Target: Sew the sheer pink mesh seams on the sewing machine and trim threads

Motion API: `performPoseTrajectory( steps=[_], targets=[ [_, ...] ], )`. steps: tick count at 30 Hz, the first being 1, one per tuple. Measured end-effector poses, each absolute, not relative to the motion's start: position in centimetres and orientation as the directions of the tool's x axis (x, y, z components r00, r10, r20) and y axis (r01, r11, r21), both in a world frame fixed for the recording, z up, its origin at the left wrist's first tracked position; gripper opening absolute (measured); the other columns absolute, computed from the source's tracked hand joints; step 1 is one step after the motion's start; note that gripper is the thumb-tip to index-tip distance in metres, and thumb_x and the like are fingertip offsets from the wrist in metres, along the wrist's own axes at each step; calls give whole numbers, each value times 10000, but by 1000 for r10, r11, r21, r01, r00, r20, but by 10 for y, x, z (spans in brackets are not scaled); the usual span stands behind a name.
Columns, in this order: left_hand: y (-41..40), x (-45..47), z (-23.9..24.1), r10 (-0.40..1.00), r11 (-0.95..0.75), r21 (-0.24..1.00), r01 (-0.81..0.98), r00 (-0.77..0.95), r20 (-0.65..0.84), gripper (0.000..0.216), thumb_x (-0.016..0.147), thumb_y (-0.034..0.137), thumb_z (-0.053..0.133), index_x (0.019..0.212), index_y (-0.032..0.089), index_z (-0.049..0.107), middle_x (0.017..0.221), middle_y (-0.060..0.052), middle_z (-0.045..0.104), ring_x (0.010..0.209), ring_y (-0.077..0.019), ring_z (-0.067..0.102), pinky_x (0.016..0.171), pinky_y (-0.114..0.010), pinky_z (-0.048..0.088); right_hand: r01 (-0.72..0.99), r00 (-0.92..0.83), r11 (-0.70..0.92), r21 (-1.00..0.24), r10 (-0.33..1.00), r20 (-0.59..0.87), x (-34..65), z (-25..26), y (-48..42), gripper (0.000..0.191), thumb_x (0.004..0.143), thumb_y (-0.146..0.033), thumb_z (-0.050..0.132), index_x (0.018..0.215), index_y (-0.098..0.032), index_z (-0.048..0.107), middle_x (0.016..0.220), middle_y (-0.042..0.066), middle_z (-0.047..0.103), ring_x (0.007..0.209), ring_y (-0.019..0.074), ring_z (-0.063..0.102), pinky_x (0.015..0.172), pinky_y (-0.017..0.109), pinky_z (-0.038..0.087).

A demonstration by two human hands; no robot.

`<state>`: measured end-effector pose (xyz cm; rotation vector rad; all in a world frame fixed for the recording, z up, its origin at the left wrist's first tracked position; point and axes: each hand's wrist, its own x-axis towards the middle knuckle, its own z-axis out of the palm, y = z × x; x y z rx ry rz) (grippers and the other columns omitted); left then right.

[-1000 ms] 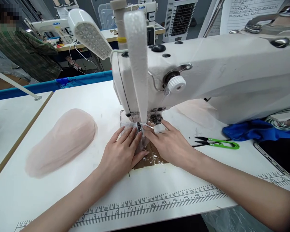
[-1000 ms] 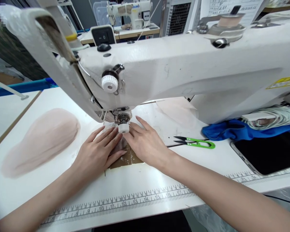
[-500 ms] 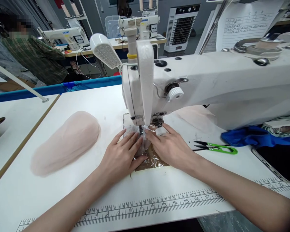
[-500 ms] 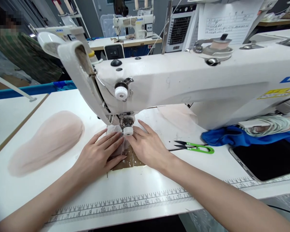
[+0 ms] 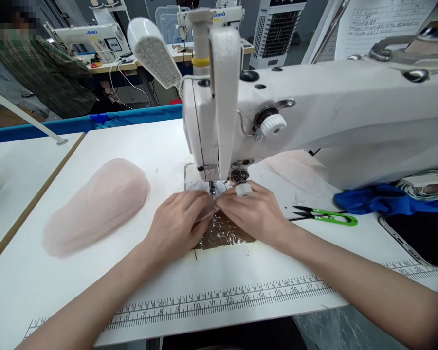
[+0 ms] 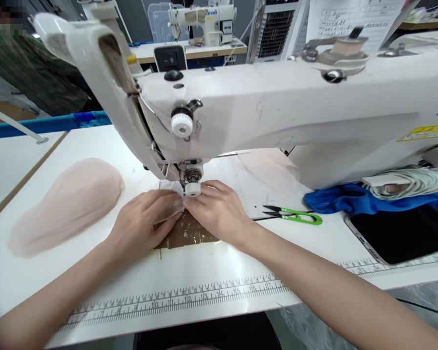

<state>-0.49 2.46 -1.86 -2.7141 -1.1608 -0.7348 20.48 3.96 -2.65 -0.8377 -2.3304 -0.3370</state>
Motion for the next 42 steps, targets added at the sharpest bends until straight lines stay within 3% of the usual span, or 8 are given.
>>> performPoseTrajectory(
  steps=[4, 9, 13, 18, 25, 33, 42],
  targets=[
    [35, 2, -19, 806, -580, 255, 773, 502, 313, 263, 877, 263, 562, 1124, 183, 598, 1135, -75, 630, 978, -223, 605, 772, -362, 522, 729, -415, 667, -155, 611, 674, 206, -33, 45, 283, 961, -311, 514, 807, -243, 742, 585, -41, 667, 592, 111, 600, 586, 241, 416],
    [44, 16, -22, 815, -527, 134, 840, 453, 362, 219, 833, 403, 628, 884, 192, 660, 861, -43, 638, 839, -229, 587, 754, -398, 456, 738, -358, 633, -233, 660, 661, 205, -38, 47, 298, 953, -341, 524, 776, -236, 740, 598, -36, 673, 570, 114, 594, 548, 244, 378],
    [47, 18, -23, 804, -521, 107, 847, 445, 393, 118, 872, 253, 573, 837, 206, 675, 811, -29, 641, 813, -204, 574, 749, -372, 429, 725, -368, 643, -248, 666, 649, 204, -37, 47, 330, 960, -339, 514, 740, -214, 727, 610, -25, 683, 572, 115, 606, 535, 246, 371],
    [37, 11, -21, 701, -627, 44, 778, 538, 467, 135, 882, 277, 585, 891, 212, 703, 919, -34, 687, 861, -204, 595, 816, -392, 423, 692, -402, 690, -212, 612, 681, 204, -34, 41, 227, 935, -290, 553, 818, -224, 735, 633, -40, 697, 572, 112, 618, 555, 247, 417],
    [10, 4, -22, 545, -708, -187, 681, 695, 470, 270, 907, 123, 520, 1145, 112, 646, 1170, -67, 689, 1070, -223, 631, 951, -418, 412, 602, -612, 798, 22, 443, 655, 207, -35, 27, 254, 887, -45, 509, 833, -183, 716, 935, 1, 755, 917, 146, 686, 887, 303, 501],
    [10, 2, -25, 535, -724, -183, 665, 709, 460, 273, 899, 99, 521, 1144, 84, 641, 1138, -107, 696, 1062, -222, 656, 1023, -436, 402, 585, -617, 811, -14, 456, 642, 208, -41, 29, 229, 871, -38, 526, 898, -170, 712, 950, 12, 754, 920, 144, 692, 978, 331, 484],
    [10, 3, -27, 550, -713, -172, 680, 694, 465, 278, 895, 103, 527, 1147, 82, 643, 1142, -109, 695, 1075, -228, 650, 1031, -451, 392, 583, -614, 812, -9, 448, 650, 208, -41, 29, 231, 853, -17, 538, 889, -157, 718, 949, 35, 754, 926, 152, 692, 937, 312, 499]
  ],
)
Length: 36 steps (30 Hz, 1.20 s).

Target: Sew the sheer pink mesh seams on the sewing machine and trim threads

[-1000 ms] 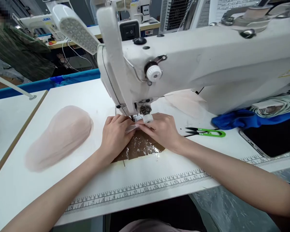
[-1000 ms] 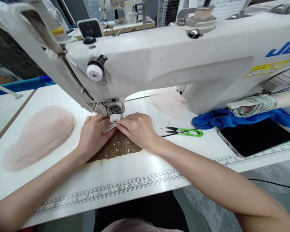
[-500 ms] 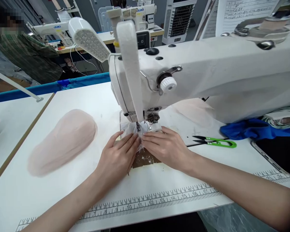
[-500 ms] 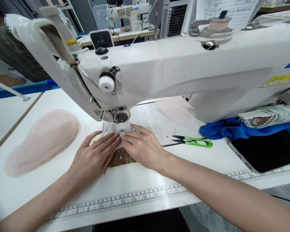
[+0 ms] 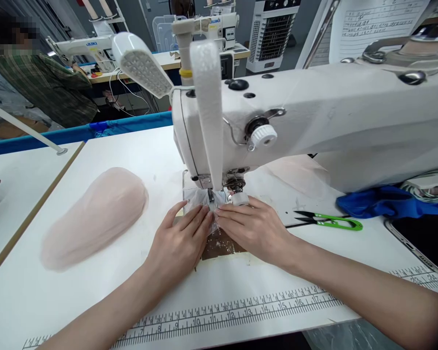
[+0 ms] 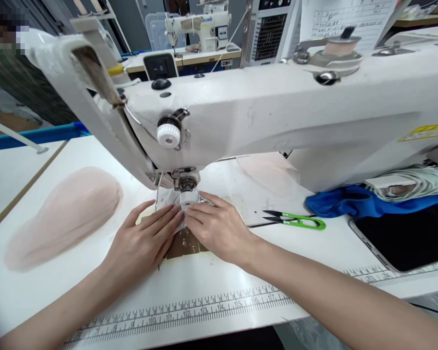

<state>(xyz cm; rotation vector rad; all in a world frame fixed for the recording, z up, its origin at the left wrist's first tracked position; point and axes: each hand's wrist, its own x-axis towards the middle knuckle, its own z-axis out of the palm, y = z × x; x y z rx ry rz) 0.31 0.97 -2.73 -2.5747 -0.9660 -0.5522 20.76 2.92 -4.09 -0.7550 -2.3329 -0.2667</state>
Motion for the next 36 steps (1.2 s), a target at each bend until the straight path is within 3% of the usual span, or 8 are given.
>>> performPoseTrajectory(
  steps=[18, 25, 36],
  targets=[
    [14, 3, -25, 559, -697, -170, 696, 677, 479, 274, 918, 127, 494, 1146, 130, 645, 1149, -89, 692, 1083, -222, 648, 1062, -483, 364, 624, -608, 781, 9, 479, 633, 205, -38, 38, 207, 892, -78, 538, 893, -172, 723, 924, 13, 758, 790, 145, 706, 968, 347, 474],
    [-1, 10, -20, 542, -700, -184, 690, 682, 491, 215, 902, 134, 533, 1040, 88, 692, 1072, -106, 720, 1016, -227, 676, 1051, -466, 395, 620, -617, 785, 4, 484, 621, 207, -40, 25, 207, 941, -182, 519, 999, -144, 714, 1022, 61, 739, 990, 167, 676, 1010, 354, 449],
    [0, 9, -24, 563, -659, -214, 721, 662, 495, 244, 917, 147, 514, 1080, 56, 670, 1089, -135, 708, 1022, -234, 676, 1040, -466, 421, 651, -627, 756, 69, 484, 610, 205, -40, 30, 210, 950, -224, 519, 989, -152, 713, 1034, 28, 738, 907, 161, 680, 1034, 379, 417]
  ],
)
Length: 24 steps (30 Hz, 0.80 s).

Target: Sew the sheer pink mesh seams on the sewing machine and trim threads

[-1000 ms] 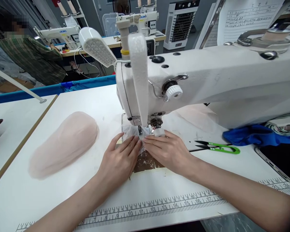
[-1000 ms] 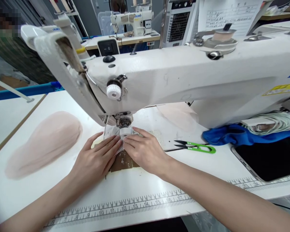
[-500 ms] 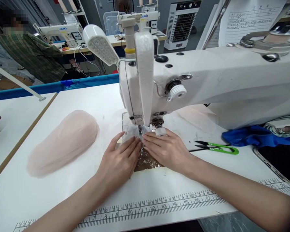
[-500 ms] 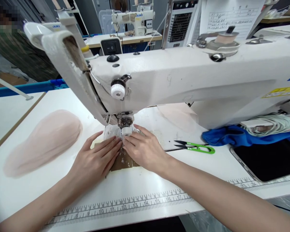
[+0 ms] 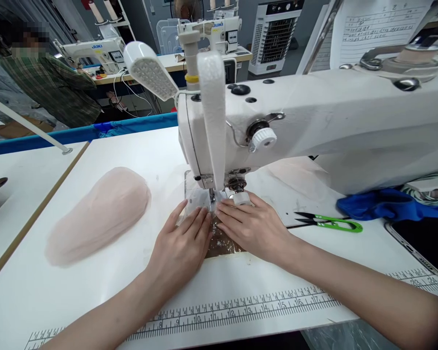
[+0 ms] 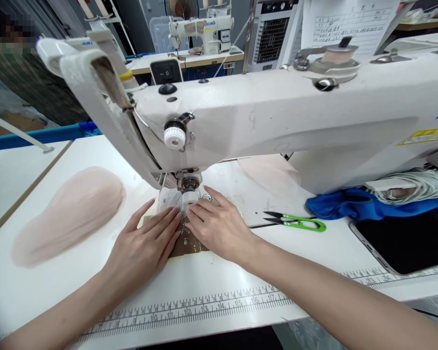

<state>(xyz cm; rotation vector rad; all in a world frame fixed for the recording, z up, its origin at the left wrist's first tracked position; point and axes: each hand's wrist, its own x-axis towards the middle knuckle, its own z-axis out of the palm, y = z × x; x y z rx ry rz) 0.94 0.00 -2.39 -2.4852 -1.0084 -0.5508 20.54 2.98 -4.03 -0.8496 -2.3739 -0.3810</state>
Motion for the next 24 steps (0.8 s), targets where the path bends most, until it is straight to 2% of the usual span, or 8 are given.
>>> performPoseTrajectory(
  steps=[3, 7, 16, 20, 24],
  targets=[
    [4, 8, -25, 575, -647, -224, 729, 659, 484, 254, 928, 158, 499, 1102, 72, 661, 1106, -128, 703, 1033, -231, 673, 1048, -473, 411, 668, -629, 738, 98, 488, 605, 204, -40, 33, 204, 943, -242, 533, 986, -161, 715, 1002, 28, 745, 847, 167, 681, 1029, 394, 414],
    [10, 6, -26, 584, -638, -226, 736, 653, 482, 266, 937, 169, 485, 1126, 78, 649, 1122, -124, 697, 1048, -226, 667, 1071, -477, 381, 682, -636, 721, 123, 501, 588, 203, -39, 37, 207, 942, -246, 533, 1006, -159, 710, 989, 39, 746, 876, 182, 678, 1050, 408, 389],
    [21, 4, -27, 616, -630, -198, 751, 638, 462, 293, 948, 194, 463, 1173, 106, 628, 1163, -108, 684, 1075, -217, 652, 1080, -475, 351, 699, -626, 710, 86, 550, 553, 203, -35, 40, 219, 932, -269, 550, 1035, -152, 705, 1001, 60, 742, 927, 214, 673, 1076, 468, 358],
    [27, 3, -30, 621, -622, -189, 760, 626, 471, 303, 948, 204, 465, 1187, 104, 620, 1175, -101, 681, 1083, -222, 645, 1031, -457, 404, 703, -610, 708, 63, 556, 564, 206, -33, 40, 204, 923, -268, 562, 1004, -163, 717, 966, 52, 750, 971, 218, 663, 1094, 473, 341],
    [31, -1, -32, 642, -628, -124, 768, 602, 475, 325, 937, 203, 474, 1218, 96, 600, 1217, -105, 660, 1131, -231, 616, 915, -397, 506, 705, -601, 708, 39, 567, 563, 210, -28, 39, 177, 919, -242, 563, 963, -187, 726, 900, 35, 757, 958, 207, 666, 1088, 462, 349]
  ],
)
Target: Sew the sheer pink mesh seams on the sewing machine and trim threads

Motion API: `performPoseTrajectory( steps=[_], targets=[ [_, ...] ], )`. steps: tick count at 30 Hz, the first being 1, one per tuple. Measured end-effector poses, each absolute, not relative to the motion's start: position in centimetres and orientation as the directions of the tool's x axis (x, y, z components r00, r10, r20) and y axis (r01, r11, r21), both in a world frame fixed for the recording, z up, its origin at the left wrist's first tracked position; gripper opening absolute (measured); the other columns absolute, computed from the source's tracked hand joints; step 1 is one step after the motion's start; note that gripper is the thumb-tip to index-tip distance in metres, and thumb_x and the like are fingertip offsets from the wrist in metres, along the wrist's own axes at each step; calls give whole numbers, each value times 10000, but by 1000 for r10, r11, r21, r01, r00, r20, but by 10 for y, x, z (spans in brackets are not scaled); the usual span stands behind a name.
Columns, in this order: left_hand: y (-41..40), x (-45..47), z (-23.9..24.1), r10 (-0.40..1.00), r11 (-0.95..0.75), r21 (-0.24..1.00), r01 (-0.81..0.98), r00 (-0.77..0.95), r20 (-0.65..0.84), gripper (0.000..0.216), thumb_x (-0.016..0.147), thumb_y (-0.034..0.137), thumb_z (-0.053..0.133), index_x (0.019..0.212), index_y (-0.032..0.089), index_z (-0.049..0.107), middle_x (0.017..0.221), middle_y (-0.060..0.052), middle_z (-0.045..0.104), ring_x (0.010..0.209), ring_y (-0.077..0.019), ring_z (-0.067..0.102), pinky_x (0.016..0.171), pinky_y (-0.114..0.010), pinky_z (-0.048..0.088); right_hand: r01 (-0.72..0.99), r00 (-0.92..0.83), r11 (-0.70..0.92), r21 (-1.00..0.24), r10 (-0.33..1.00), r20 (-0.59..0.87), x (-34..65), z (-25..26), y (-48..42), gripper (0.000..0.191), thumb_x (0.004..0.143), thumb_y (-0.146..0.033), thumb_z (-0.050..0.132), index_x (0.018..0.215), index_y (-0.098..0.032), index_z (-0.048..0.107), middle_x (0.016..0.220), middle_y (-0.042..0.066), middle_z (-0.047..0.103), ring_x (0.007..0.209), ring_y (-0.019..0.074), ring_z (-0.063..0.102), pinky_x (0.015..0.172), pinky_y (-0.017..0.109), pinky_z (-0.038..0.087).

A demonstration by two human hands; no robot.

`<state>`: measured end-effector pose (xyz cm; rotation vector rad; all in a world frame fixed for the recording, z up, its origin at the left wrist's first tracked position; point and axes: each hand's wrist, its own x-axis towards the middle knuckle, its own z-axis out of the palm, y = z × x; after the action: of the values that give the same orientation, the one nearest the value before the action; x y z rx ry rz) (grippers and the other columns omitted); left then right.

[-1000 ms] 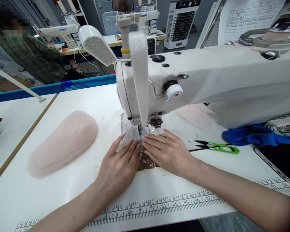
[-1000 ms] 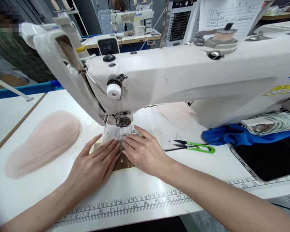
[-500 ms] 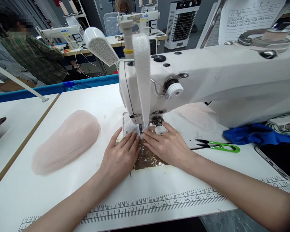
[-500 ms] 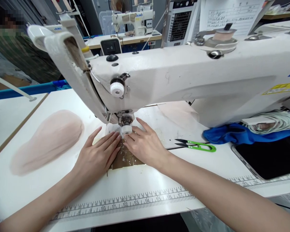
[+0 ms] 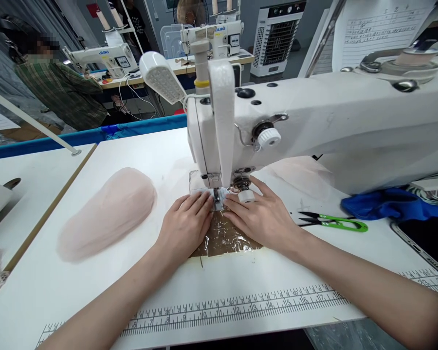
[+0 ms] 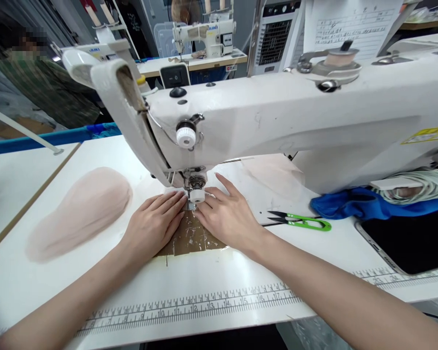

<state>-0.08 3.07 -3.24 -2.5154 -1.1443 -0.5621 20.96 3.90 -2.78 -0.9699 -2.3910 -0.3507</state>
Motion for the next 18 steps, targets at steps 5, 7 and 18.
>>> performPoseTrajectory(
  steps=[5, 7, 18],
  targets=[
    [32, -14, -27, 725, -554, -78, 829, 526, 445, 269, 933, 177, 437, 1142, 138, 603, 1144, -111, 679, 1042, -235, 635, 773, -356, 547, 712, -609, 701, 32, 594, 527, 213, -23, 37, 173, 917, -204, 548, 952, -186, 717, 885, 36, 753, 857, 192, 673, 1038, 438, 401],
    [32, -20, -23, 781, -486, -89, 870, 477, 403, 214, 936, 170, 417, 1021, 148, 613, 1040, -101, 690, 914, -213, 647, 621, -297, 513, 707, -613, 707, 32, 589, 528, 214, -25, 37, 184, 916, -179, 536, 980, -177, 709, 899, 44, 750, 811, 184, 668, 988, 423, 442],
    [-1, -63, 73, 578, -305, 786, 538, 760, -297, 144, 937, 267, 486, 883, 245, 617, 861, 16, 696, 772, -131, 641, 679, -231, 482, 279, -776, 563, -778, 610, 162, 185, 8, 8, 335, 829, -325, 684, 1131, -194, 623, 1128, 65, 682, 1015, 198, 650, 819, 317, 570]
  ],
)
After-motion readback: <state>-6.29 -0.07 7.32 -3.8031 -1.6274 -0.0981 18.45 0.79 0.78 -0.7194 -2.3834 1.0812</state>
